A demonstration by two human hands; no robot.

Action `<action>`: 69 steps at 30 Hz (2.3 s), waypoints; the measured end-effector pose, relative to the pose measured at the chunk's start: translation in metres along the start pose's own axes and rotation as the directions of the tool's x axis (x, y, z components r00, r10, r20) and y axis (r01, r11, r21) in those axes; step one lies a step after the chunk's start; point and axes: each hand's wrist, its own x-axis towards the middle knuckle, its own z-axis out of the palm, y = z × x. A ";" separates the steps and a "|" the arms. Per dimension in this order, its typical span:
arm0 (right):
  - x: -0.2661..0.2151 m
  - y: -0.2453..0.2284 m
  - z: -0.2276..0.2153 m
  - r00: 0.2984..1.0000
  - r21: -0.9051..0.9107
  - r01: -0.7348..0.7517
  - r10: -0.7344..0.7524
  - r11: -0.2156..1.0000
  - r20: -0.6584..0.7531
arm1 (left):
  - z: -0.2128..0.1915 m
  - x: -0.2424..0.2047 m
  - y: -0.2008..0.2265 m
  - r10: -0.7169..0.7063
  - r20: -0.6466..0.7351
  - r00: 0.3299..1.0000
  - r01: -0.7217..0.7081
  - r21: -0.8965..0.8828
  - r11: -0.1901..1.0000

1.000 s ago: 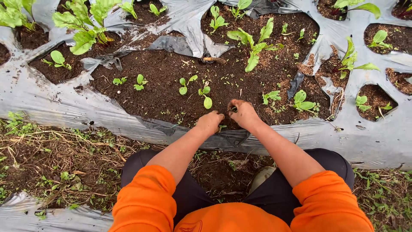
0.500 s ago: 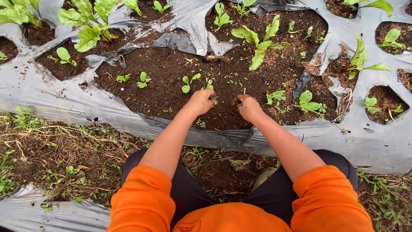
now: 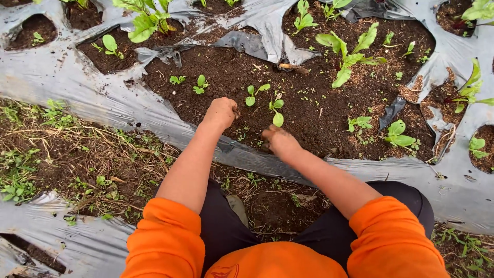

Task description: Weeding and thinning seedlings in a garden bed covered with plastic mulch

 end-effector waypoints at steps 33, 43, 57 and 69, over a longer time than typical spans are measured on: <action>0.021 -0.052 -0.135 0.930 0.362 -0.366 0.354 0.857 0.103 | 0.068 -0.008 -0.019 0.101 -0.284 0.954 -0.169 -0.227 0.959; 0.008 -0.046 -0.154 0.921 0.393 -0.387 0.369 0.834 0.124 | 0.111 0.013 -0.038 0.117 -0.240 0.964 -0.145 -0.102 0.984; 0.016 -0.050 -0.130 0.926 0.349 -0.376 0.336 0.859 0.172 | 0.059 -0.024 -0.033 -0.103 -0.247 0.963 0.064 -0.163 0.985; 0.037 -0.053 -0.008 0.968 -0.226 -0.034 0.089 0.973 0.234 | 0.033 0.012 -0.097 -0.216 -0.290 0.932 0.081 -0.414 0.906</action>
